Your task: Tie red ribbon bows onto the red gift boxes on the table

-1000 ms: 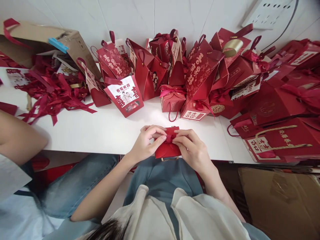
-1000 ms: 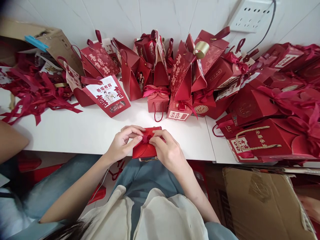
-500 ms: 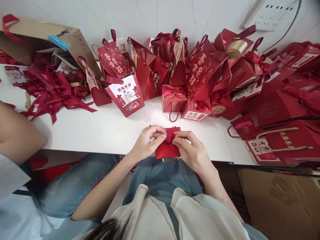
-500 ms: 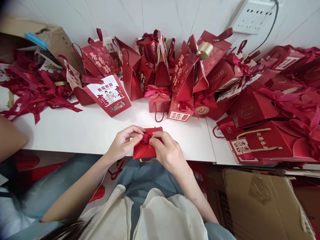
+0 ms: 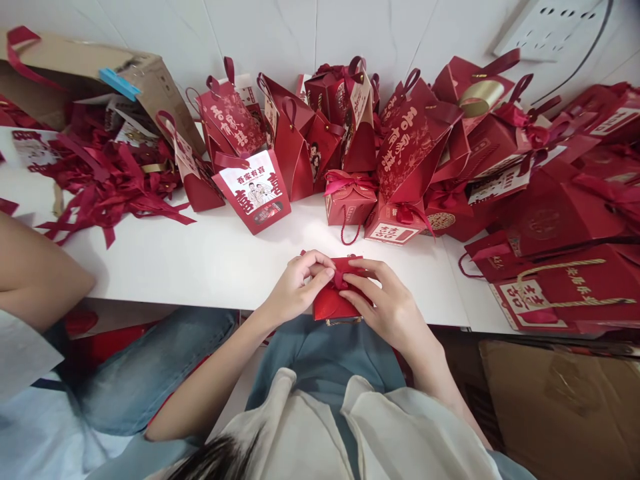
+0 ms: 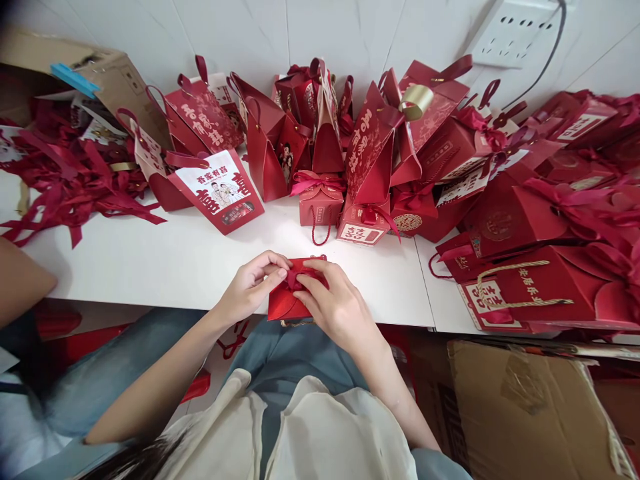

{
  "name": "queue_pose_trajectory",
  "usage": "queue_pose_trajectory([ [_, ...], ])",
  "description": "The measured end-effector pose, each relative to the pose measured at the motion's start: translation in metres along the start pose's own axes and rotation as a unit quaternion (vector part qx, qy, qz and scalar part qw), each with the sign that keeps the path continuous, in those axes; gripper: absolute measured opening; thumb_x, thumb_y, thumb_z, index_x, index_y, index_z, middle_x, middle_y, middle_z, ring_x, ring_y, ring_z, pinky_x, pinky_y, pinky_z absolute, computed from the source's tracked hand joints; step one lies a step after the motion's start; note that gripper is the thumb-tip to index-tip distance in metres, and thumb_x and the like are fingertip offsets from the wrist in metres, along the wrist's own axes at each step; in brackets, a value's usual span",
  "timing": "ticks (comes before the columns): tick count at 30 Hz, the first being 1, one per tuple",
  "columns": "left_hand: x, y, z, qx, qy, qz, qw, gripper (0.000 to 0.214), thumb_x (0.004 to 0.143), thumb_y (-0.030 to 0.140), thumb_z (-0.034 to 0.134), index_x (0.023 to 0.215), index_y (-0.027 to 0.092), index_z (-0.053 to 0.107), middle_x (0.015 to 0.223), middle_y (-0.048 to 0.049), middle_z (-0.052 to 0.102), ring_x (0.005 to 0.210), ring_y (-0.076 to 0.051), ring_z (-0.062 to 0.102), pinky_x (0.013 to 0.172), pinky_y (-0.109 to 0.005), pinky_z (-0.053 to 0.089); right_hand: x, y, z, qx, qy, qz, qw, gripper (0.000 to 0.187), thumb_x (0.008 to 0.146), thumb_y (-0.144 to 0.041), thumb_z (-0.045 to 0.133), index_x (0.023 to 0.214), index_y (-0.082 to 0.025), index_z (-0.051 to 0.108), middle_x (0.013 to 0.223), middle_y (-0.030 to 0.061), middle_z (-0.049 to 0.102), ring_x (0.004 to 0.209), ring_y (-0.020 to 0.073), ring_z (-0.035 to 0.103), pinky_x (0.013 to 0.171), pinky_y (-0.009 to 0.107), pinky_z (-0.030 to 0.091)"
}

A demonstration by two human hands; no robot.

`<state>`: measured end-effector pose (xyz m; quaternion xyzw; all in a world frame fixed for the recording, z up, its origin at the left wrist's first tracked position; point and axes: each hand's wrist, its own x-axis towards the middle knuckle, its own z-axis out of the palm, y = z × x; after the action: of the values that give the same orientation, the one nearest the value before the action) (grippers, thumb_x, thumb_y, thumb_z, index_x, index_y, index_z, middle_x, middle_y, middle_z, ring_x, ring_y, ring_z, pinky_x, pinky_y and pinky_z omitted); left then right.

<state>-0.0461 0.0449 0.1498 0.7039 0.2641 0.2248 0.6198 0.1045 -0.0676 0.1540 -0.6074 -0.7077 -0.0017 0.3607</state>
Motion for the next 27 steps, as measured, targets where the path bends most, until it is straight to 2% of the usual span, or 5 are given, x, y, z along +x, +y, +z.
queue_pose_trajectory([
  [4,0.001,-0.001,0.001,-0.003,0.006,-0.002,1.0,0.014,0.088,0.031,0.051,0.087,0.018,0.055,0.07,0.0011,0.06,0.065,-0.011,0.054,0.061,-0.023,0.038,-0.001,0.0,-0.002,0.01,0.025,-0.009,1.0,0.015,0.089,-0.014,0.058,0.104,-0.014,0.061,0.111,0.0147,0.056,0.103,0.0219,0.061,0.089,0.038,0.058],
  [9,0.001,-0.001,0.002,-0.008,0.006,0.004,1.0,0.012,0.088,0.03,0.052,0.086,0.018,0.055,0.07,0.0007,0.062,0.066,-0.012,0.057,0.063,-0.023,0.04,0.001,-0.002,-0.003,0.004,0.04,-0.051,0.998,0.011,0.086,-0.012,0.061,0.095,-0.016,0.063,0.104,0.0121,0.058,0.108,0.0256,0.058,0.092,0.043,0.056],
  [18,0.0,-0.001,0.004,0.025,0.016,0.012,0.999,0.014,0.087,0.031,0.053,0.086,0.018,0.056,0.072,-0.0006,0.064,0.064,-0.012,0.058,0.064,-0.026,0.041,-0.001,0.001,0.004,0.032,0.075,-0.065,0.995,0.02,0.084,-0.001,0.056,0.089,-0.019,0.06,0.088,0.0065,0.059,0.094,0.0211,0.062,0.078,0.038,0.058],
  [22,0.0,-0.002,0.005,0.04,0.036,0.02,0.998,0.014,0.087,0.031,0.053,0.085,0.018,0.057,0.077,-0.0021,0.066,0.068,-0.013,0.06,0.067,-0.026,0.042,-0.003,0.002,0.009,0.027,0.09,-0.047,0.995,0.017,0.085,-0.002,0.055,0.087,-0.018,0.059,0.09,0.0077,0.06,0.09,0.019,0.064,0.076,0.034,0.059],
  [27,0.0,0.0,0.003,0.042,0.04,0.032,0.998,0.015,0.087,0.032,0.055,0.086,0.018,0.06,0.088,-0.0044,0.068,0.076,-0.015,0.063,0.074,-0.028,0.044,0.0,0.002,0.003,0.021,0.071,-0.025,0.997,0.015,0.087,-0.005,0.053,0.087,-0.019,0.06,0.092,0.0081,0.059,0.094,0.0199,0.063,0.08,0.034,0.058],
])
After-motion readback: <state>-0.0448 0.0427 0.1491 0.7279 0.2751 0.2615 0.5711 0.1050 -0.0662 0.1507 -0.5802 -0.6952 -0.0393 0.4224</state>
